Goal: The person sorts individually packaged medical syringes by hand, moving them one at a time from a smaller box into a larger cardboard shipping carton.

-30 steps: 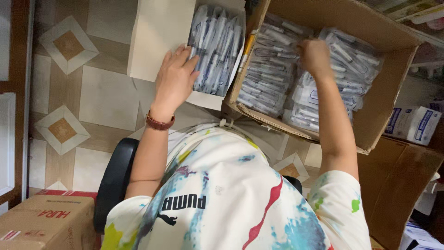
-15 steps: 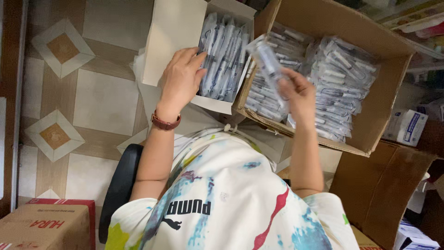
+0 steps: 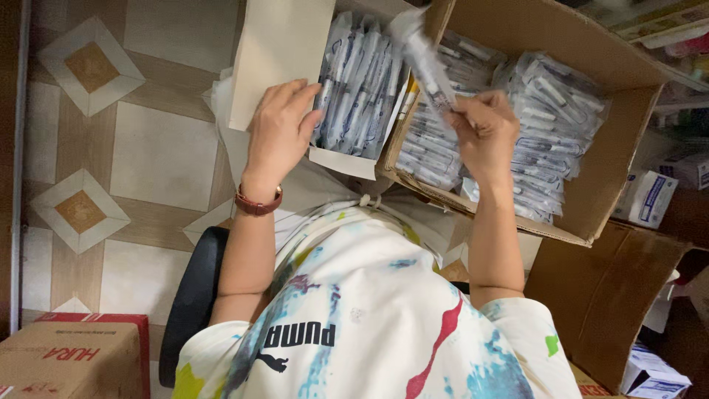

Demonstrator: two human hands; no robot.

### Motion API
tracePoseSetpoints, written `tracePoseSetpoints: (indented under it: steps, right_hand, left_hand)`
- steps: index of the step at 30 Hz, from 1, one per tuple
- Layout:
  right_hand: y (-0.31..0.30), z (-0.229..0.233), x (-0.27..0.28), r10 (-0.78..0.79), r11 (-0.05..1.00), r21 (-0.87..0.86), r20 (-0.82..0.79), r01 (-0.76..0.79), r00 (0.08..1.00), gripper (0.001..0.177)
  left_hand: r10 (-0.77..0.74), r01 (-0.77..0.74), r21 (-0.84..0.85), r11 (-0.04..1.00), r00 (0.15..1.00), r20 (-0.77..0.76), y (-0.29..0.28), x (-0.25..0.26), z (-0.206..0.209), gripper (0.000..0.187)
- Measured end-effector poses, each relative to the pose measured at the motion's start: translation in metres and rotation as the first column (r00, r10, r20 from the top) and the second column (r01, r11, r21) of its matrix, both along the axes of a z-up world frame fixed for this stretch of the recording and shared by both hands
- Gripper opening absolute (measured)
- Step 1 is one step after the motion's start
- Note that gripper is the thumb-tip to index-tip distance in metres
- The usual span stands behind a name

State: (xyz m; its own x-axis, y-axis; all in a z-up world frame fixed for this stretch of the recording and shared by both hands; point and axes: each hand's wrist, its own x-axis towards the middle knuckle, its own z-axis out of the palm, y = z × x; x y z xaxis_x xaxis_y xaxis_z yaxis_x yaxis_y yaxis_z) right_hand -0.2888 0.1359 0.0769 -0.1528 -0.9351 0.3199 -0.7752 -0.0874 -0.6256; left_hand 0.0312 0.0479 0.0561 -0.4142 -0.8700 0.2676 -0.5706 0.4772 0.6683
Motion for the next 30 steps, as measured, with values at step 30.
tracePoseSetpoints:
  steps: [30]
  right_hand:
    - [-0.071,-0.009,0.006,0.380,0.884,-0.062,-0.485,-0.464,0.788,0.018]
  left_hand:
    - [-0.217,0.207,0.066,0.976,0.909,0.356,0.012,-0.015,-0.016,0.011]
